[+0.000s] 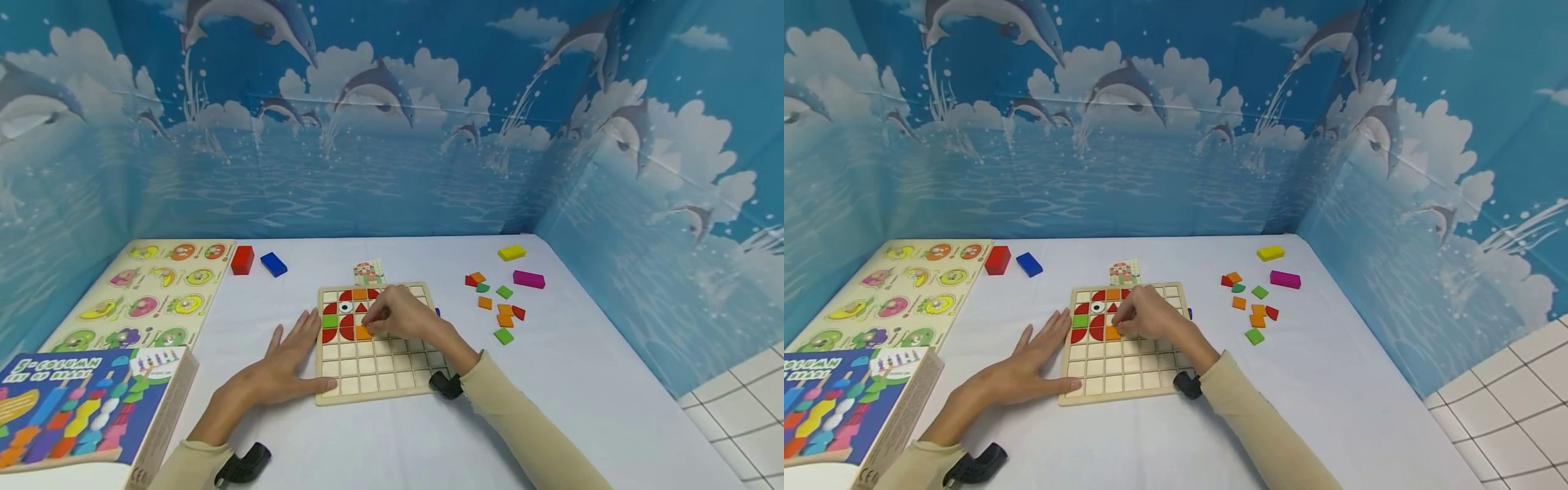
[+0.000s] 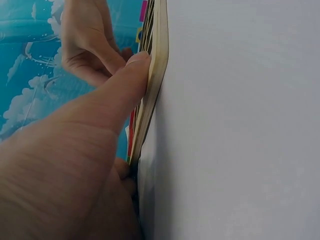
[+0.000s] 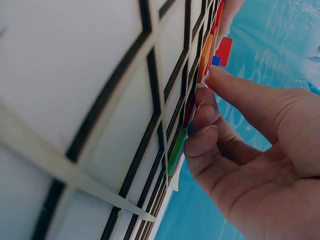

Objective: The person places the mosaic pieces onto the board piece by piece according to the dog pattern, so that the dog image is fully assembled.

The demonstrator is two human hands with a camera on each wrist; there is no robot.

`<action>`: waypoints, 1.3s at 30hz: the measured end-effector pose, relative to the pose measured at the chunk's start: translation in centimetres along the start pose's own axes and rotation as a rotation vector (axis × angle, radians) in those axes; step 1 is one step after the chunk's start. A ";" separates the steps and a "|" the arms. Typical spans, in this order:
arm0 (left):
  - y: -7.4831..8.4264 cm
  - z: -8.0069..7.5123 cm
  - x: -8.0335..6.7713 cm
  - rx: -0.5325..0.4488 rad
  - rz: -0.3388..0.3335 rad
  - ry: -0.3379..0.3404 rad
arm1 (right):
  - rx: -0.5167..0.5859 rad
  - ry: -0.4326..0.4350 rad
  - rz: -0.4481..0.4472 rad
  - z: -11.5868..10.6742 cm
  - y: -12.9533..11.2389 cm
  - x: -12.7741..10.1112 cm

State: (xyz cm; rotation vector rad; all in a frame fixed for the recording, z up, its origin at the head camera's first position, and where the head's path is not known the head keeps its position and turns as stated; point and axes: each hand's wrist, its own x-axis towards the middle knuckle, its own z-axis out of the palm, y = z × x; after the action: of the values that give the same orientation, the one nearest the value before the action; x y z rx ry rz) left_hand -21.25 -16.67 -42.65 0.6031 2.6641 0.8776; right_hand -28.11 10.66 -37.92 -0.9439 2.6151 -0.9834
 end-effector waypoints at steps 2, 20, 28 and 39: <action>0.3 -0.2 -0.1 -0.008 0.000 -0.005 | 0.004 0.006 -0.009 -0.1 0.1 0.0; -0.4 0.3 0.3 0.008 -0.009 0.013 | -0.144 -0.107 0.084 -0.5 0.2 1.5; -0.3 0.3 0.3 0.005 -0.003 0.011 | -0.135 -0.126 0.126 -0.6 0.2 1.5; -0.7 0.4 0.4 0.005 -0.019 0.009 | -0.107 -0.100 0.084 -1.2 0.4 1.2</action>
State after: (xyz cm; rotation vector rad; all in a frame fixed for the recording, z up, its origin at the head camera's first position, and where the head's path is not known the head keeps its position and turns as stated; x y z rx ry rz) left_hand -21.65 -16.75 -43.46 0.5749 2.6763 0.8699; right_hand -29.70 10.80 -37.19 -0.8750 2.6217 -0.7624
